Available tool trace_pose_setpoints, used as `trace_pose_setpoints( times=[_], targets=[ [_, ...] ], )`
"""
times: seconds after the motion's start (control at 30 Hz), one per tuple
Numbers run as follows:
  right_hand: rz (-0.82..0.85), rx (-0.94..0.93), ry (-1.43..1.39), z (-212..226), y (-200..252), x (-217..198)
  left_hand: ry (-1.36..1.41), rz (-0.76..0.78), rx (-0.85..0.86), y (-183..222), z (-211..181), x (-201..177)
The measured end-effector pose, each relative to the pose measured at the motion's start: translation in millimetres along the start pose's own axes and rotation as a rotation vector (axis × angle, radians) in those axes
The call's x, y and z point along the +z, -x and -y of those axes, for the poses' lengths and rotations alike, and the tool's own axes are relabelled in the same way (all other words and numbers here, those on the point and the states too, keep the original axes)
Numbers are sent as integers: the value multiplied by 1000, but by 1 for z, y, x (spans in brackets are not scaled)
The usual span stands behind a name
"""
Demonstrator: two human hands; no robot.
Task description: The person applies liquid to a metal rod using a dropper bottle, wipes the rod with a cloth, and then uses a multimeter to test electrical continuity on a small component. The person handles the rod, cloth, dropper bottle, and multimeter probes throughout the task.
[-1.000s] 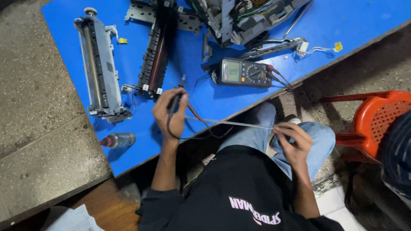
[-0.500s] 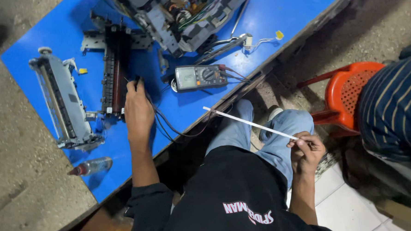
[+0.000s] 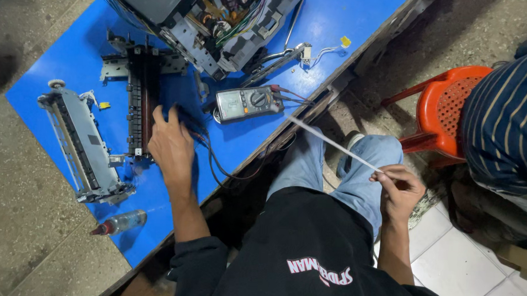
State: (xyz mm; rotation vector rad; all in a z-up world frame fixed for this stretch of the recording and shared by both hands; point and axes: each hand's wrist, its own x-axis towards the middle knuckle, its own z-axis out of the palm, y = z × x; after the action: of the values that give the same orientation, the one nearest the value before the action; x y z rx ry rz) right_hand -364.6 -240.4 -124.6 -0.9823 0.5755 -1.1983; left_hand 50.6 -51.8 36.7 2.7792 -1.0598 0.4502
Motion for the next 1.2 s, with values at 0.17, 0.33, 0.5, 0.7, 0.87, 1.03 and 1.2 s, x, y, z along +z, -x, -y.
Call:
trace_pose_setpoints(
  times=[0.17, 0.33, 0.5, 0.7, 0.87, 1.03, 1.2],
  targets=[
    [68, -171, 302, 17, -3, 21, 141, -263, 70, 8, -18, -19],
    [119, -382, 367, 33, -5, 48, 942, -102, 12, 52, -85, -21],
    [297, -464, 591, 55, 5, 68, 1753, 567, -24, 84, -158, 3],
    [395, -574, 683, 60, 14, 85, 2056, 677, -139, 95, -187, 18],
    [394, -606, 701, 58, 19, 78, 2011, 736, -113, 98, -185, 19],
    [476, -612, 615, 53, 14, 68, 1966, 764, -69, 97, -184, 17],
    [423, -575, 577, 50, 16, 69, 1974, 812, -58, 101, -184, 20]
  ],
)
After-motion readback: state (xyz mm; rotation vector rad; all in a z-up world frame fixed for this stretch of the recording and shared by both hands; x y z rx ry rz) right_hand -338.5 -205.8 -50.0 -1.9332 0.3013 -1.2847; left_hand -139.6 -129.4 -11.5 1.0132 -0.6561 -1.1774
